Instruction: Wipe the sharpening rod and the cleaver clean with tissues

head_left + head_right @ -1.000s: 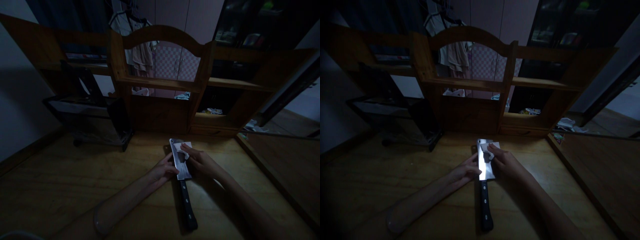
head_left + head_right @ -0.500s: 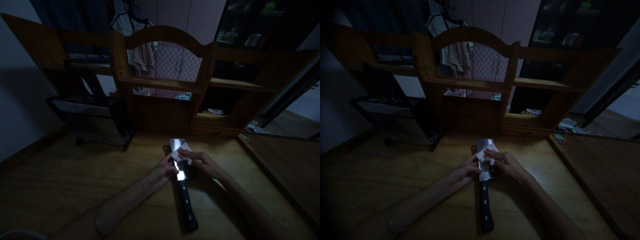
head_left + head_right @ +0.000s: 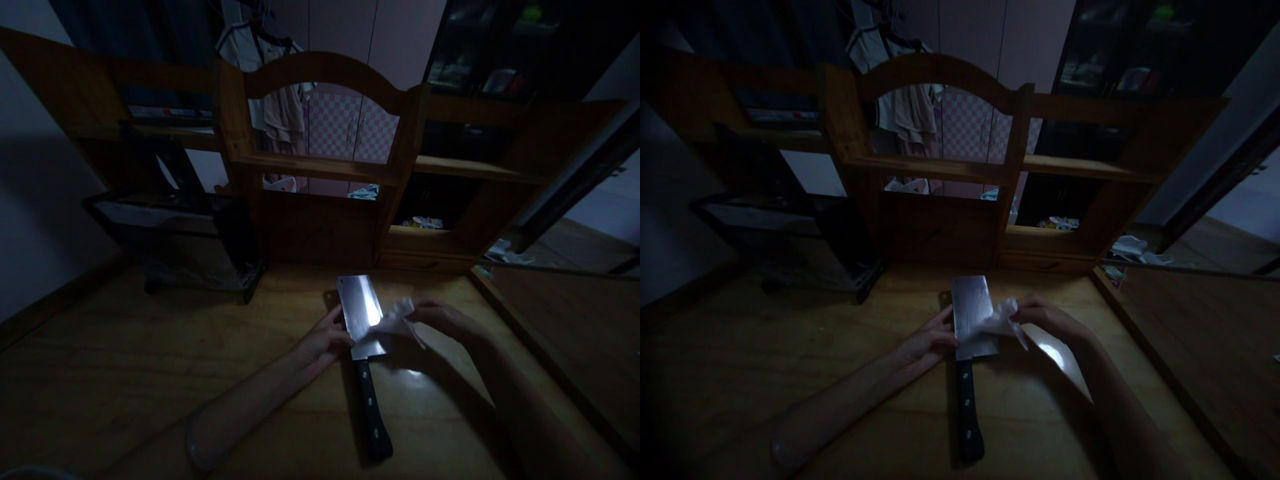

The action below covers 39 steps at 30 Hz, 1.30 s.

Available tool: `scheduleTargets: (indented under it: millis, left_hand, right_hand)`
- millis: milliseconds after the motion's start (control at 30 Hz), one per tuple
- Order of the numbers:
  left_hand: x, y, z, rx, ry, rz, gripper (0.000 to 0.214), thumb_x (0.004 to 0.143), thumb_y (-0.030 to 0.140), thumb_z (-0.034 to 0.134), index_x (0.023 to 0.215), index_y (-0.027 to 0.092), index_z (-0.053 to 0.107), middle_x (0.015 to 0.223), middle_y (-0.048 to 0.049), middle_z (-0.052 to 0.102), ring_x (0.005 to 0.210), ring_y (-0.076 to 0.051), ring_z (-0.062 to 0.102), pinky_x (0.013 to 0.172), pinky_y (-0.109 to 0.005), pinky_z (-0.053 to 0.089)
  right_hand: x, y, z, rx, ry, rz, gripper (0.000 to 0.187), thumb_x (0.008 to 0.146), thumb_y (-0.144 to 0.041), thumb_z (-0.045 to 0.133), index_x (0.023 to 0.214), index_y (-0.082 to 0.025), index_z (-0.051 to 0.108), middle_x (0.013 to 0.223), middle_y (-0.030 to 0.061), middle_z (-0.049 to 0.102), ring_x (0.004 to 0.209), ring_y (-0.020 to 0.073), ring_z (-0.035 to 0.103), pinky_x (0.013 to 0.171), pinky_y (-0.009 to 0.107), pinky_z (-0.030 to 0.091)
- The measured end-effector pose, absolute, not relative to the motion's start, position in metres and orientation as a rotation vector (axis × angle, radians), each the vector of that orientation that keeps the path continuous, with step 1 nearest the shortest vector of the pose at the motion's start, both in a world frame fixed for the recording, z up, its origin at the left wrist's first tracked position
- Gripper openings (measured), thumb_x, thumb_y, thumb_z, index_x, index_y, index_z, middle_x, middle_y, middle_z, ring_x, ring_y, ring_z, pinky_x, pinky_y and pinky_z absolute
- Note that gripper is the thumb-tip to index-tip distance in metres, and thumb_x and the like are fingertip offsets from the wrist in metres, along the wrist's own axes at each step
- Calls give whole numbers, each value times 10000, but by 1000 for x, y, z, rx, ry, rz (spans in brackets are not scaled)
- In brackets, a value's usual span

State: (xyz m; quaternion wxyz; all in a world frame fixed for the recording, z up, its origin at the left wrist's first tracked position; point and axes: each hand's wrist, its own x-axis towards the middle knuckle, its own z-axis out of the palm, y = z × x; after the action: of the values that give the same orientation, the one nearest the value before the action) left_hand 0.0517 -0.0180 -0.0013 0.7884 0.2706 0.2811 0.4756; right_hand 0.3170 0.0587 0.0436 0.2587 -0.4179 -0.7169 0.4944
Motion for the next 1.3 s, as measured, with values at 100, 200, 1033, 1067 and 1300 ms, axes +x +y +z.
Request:
scheduleTargets:
  millis: [100,200,1033,1067,1300]
  left_hand:
    - [50,-19,0,594,581,1024,823,535,-83,591,1307,193,521,1131,-136,664,1058,-290,620,864,-365,470]
    - [50,-20,-1,591,567,1020,817,554,-75,596,1318,203,515,1130,-133,660,1012,-267,628,853,-362,467]
    - [49,-19,7,371,495,1156,564,640,5,539,1161,215,581,1058,-56,652,943,-174,611,880,-304,452]
    - [48,-19,7,346,471,1160,514,646,19,531,1121,208,585,1056,-60,648,939,-179,613,882,-315,457]
    - [47,-17,15,216,445,1162,298,677,79,517,960,168,544,1039,-102,623,914,-221,625,820,-362,501]
  right_hand:
    - [312,68,43,-1128,-1748,1116,310,826,-416,576,803,-154,740,837,64,725,831,256,662,840,391,507]
    - [299,66,39,-1160,-1769,795,329,880,-433,542,905,-176,748,963,59,738,983,290,646,947,432,461]
    - [256,29,38,-978,-2231,1048,388,937,-386,513,1288,-244,599,1401,54,518,1314,313,465,1109,520,326]
    - [254,28,38,-956,-2222,1102,396,936,-391,517,1297,-246,590,1406,54,512,1319,309,459,1112,519,321]
    - [242,16,50,-709,-2257,1411,309,915,-350,561,1191,-273,676,1382,44,555,1360,275,415,1154,501,244]
